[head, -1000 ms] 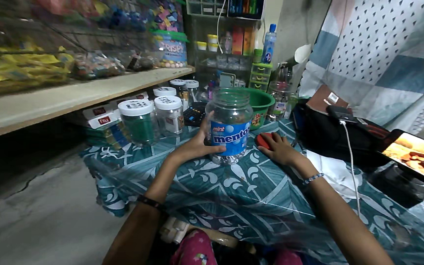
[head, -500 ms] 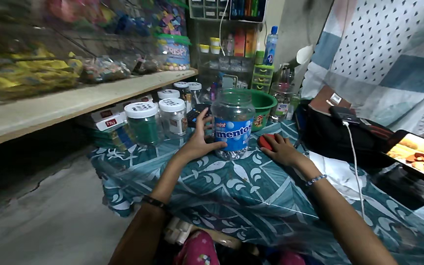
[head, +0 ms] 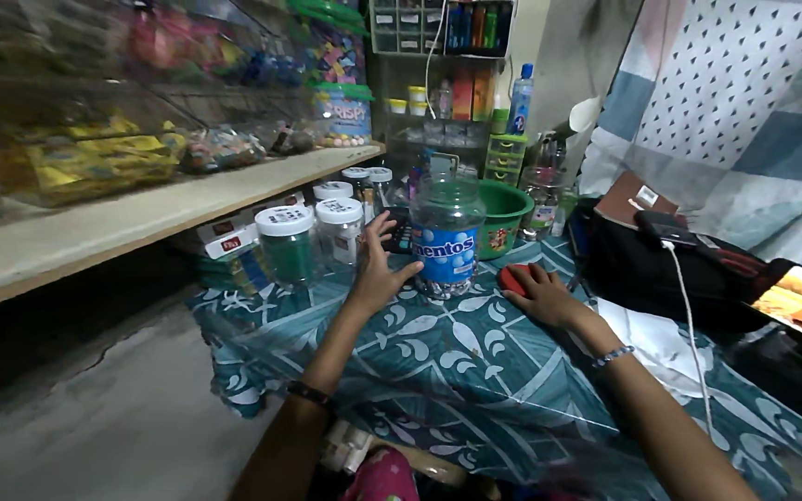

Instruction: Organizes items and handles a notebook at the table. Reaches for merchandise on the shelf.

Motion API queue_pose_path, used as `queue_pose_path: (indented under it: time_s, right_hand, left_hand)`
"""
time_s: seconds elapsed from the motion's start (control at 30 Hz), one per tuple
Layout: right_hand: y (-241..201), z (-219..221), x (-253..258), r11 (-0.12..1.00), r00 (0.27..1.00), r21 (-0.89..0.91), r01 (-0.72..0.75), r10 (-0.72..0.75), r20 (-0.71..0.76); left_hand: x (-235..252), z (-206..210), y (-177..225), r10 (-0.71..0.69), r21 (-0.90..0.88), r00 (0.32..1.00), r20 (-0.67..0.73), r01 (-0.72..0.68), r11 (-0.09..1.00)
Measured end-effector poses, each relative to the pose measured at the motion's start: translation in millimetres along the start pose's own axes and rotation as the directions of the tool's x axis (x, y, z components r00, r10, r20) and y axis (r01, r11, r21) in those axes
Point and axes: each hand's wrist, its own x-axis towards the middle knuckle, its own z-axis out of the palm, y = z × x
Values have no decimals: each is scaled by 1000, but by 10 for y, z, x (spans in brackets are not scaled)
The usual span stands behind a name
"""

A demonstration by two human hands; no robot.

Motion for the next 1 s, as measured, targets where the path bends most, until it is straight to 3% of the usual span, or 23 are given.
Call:
queue_pose_path:
  time_s: [0.23, 0.53, 0.7, 0.83, 1.0]
  right_hand:
    - [-42, -7, -65, 999, 1000, 40, -16, 16, -20]
    - [-55, -8, -66, 999, 1000, 32, 17, -17, -24]
    - [-65, -14, -74, 1000, 1000, 7, 10, -10, -9]
    - [-69, -20, -78, 1000, 1000, -9, 10, -10, -2]
    - [-67, -22, -89, 1000, 1000, 3, 12, -12, 8]
  left_hand:
    - [-17, 0, 5, 78, 187, 975, -209, -39, 982]
    - [-40, -30, 114, -144, -112, 923, -358, 110, 988]
    - [-42, -31, 156, -245, -28, 936, -254, 246, 969]
    - [-11, -43, 159, -404, 84, 907, -121, 414, 906]
    - [-37, -41, 130, -392, 142, 913, -110, 405, 903]
